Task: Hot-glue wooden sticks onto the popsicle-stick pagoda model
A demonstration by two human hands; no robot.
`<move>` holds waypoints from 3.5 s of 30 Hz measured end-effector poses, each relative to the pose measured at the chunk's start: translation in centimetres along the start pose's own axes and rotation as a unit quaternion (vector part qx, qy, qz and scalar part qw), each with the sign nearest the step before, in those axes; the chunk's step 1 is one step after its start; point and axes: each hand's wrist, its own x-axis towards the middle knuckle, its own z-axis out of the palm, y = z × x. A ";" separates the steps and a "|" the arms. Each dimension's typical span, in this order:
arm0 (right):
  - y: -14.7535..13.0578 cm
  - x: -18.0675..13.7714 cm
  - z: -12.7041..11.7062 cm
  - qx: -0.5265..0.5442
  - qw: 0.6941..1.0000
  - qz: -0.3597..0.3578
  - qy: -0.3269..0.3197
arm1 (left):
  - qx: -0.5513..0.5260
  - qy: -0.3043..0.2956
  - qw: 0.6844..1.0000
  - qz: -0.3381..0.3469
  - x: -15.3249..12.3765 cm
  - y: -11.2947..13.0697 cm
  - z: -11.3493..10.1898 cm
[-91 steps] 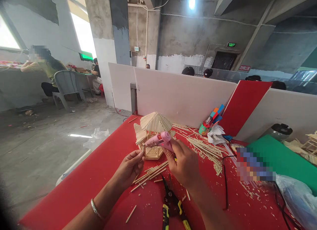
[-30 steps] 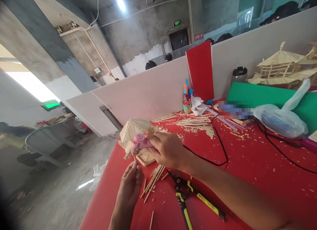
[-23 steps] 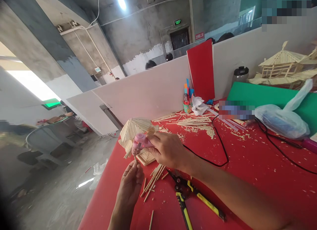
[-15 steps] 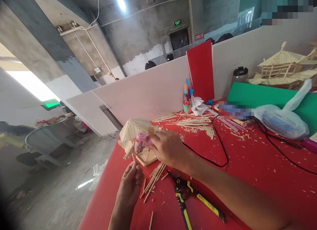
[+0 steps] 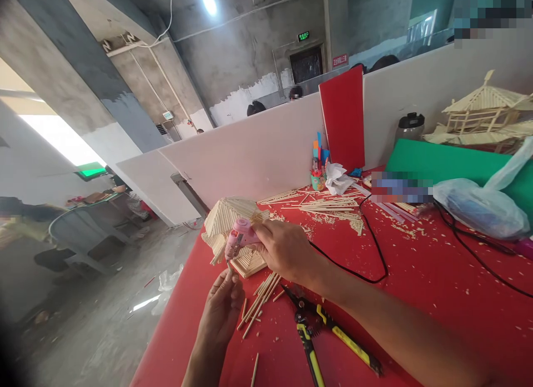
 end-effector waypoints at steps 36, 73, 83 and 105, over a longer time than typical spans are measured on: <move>-0.1 -0.2 -0.1 0.035 0.996 0.071 -0.051 | -0.014 0.000 1.000 0.003 0.0 -0.2 -0.1; 7.9 -21.3 -5.3 -0.165 0.879 0.426 -0.140 | 0.704 0.035 0.695 0.141 0.8 -1.0 -0.8; 3.1 -22.1 -5.0 -0.251 0.915 0.316 0.016 | 0.746 0.045 0.652 0.129 0.5 -1.8 -1.0; -23.6 -6.1 8.3 0.241 0.961 0.023 -0.134 | 0.546 0.246 0.784 0.166 -10.8 9.5 -16.2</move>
